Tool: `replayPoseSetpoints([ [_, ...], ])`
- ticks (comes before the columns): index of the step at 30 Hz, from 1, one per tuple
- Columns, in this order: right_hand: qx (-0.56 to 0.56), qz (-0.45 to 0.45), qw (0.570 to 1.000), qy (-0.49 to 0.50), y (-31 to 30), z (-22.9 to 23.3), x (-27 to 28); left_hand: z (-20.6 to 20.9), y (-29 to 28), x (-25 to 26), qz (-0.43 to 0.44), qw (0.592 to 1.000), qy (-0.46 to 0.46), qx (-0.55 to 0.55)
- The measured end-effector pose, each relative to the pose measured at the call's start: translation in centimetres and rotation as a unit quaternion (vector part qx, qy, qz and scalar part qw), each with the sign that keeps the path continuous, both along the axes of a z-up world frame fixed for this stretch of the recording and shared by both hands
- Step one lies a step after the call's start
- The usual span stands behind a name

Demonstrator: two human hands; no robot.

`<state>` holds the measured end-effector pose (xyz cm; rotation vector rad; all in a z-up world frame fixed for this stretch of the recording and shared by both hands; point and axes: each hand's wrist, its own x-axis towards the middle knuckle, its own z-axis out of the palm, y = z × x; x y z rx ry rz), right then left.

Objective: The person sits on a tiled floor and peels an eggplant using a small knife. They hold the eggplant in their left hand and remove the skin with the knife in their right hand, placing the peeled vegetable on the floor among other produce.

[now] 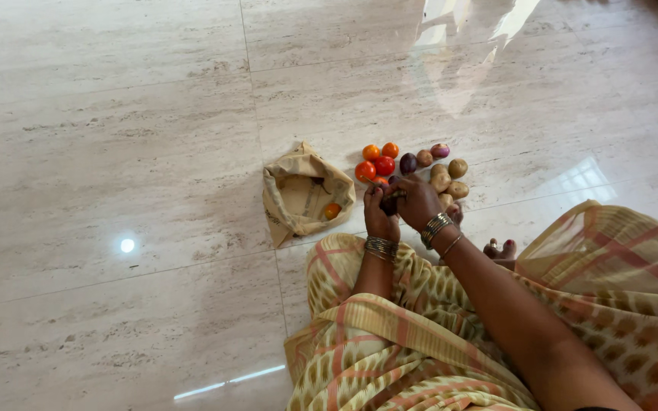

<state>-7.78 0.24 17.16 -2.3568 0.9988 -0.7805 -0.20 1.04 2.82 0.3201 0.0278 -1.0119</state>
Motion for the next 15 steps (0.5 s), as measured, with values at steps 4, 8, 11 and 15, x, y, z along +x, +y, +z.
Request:
replayPoseSetpoints([
  [4, -0.004, 0.011, 0.998, 0.060, -1.8, 1.3, 0.6, 1.8, 1.2, -0.1, -0.010, 1.000, 0.013, -0.018],
  [8, 0.069, -0.001, 0.994, 0.084, -3.6, 1.1, 0.4, 3.2, 1.8, -0.4, -0.052, 0.998, -0.023, -0.028],
  [11, 0.119, -0.001, 0.991, 0.060, -5.2, -0.1, 0.1, 3.8, 2.4, -0.4, -0.095, 0.994, -0.049, 0.004],
  [15, 0.155, -0.006, 0.986, 0.060, -6.5, -1.6, 0.4, 3.5, 1.6, -0.1, -0.106, 0.990, -0.048, 0.083],
])
